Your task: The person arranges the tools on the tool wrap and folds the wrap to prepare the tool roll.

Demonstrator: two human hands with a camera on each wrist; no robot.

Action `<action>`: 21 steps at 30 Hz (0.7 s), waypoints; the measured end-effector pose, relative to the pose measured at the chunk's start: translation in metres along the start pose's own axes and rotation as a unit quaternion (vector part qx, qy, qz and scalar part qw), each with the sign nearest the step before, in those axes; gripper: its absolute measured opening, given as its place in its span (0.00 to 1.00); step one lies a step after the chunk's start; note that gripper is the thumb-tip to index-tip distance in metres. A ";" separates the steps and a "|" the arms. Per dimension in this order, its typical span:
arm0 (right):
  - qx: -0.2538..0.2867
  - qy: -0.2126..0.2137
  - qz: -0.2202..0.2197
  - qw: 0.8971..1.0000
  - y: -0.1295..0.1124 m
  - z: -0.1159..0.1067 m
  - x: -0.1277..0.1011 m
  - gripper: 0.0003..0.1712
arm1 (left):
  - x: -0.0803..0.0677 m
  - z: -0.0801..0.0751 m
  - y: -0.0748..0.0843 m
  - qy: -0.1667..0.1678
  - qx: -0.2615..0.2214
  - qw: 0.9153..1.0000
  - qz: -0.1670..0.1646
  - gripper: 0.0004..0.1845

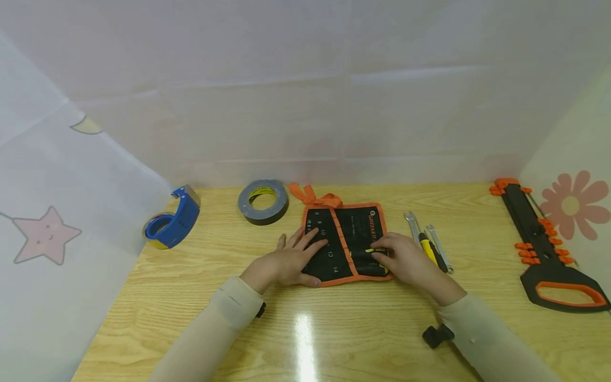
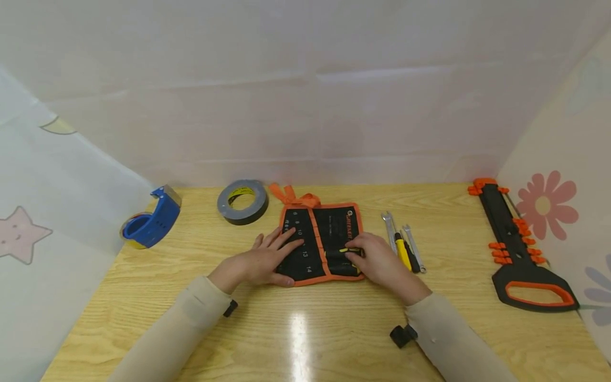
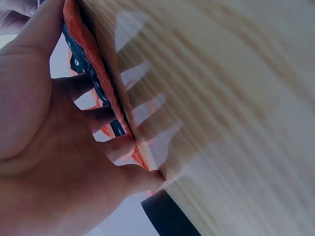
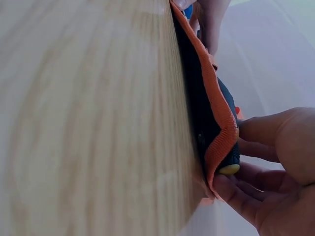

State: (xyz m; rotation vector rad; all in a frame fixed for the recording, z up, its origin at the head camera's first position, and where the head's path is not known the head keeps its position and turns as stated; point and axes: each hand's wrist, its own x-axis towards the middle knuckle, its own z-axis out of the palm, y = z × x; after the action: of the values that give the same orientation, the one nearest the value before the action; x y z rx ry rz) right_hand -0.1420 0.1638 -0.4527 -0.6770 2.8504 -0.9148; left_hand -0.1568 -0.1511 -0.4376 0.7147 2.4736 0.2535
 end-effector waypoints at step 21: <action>-0.008 0.090 0.044 0.995 0.020 -0.031 -0.026 0.07 | 0.000 0.001 0.000 0.004 -0.005 1.000 0.002 0.54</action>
State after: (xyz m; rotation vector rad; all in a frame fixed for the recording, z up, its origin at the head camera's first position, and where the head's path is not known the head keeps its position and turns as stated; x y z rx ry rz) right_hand -0.1326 0.2067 -0.4402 -0.4880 3.0187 -0.9872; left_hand -0.1563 -0.1507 -0.4381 0.7149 2.4772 0.2690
